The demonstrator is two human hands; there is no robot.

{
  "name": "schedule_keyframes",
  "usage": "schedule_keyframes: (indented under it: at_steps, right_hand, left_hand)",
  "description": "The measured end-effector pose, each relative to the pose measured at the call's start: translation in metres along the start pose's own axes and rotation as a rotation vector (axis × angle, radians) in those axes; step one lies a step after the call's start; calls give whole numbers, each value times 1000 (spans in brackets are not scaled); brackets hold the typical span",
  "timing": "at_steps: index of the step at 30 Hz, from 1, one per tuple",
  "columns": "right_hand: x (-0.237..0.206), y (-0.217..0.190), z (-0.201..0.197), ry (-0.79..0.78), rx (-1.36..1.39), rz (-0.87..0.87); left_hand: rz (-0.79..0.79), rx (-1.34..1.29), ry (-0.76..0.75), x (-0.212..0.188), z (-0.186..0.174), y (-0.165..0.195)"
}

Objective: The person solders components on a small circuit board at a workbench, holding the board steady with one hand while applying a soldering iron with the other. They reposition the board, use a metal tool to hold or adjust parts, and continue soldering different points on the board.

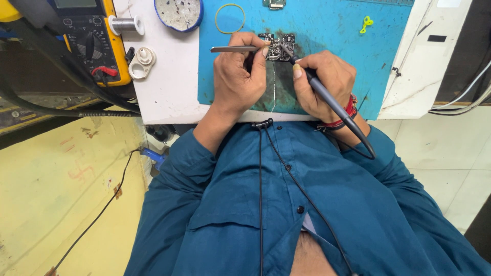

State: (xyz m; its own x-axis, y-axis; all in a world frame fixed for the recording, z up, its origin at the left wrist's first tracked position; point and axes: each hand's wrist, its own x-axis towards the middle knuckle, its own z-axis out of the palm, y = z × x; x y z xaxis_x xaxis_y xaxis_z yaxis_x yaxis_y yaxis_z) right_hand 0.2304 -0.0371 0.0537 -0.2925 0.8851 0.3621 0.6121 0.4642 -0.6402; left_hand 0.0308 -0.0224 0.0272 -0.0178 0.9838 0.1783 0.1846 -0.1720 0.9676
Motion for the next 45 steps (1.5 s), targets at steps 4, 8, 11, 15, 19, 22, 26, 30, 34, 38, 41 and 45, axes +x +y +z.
schedule_keyframes:
  at_steps: [4, 8, 11, 15, 19, 22, 26, 30, 34, 38, 41, 45]
  right_hand:
    - [0, 0, 0, -1, 8, 8]
    - [0, -1, 0, -1, -4, 3]
    - [1, -1, 0, -4, -2, -6]
    - [2, -1, 0, -2, 7, -2]
    - [1, -2, -1, -6, -4, 5]
    - [1, -2, 0, 1, -6, 10]
    - [2, -1, -1, -7, -6, 6]
    - [1, -1, -1, -10, -7, 7]
    - [1, -1, 0, -5, -7, 8]
    - [1, -1, -1, -4, 0, 8]
    - [1, -2, 0, -1, 9, 14]
    - [1, -2, 0, -4, 10, 15]
  left_hand:
    - [20, 44, 11, 0, 0, 0]
    - [25, 42, 9, 0, 1, 1]
    - [13, 48, 5, 0, 0, 1]
    - [-10, 27, -4, 0, -1, 1]
    - [11, 47, 4, 1, 0, 1]
    - [12, 36, 2, 1, 0, 1]
    - [11, 30, 0, 1, 0, 1]
    - [5, 22, -2, 1, 0, 2]
    - [5, 33, 2, 0, 0, 2]
    - [4, 24, 3, 0, 0, 3]
    - [5, 21, 7, 1, -1, 2]
    - [-17, 20, -3, 0, -1, 2]
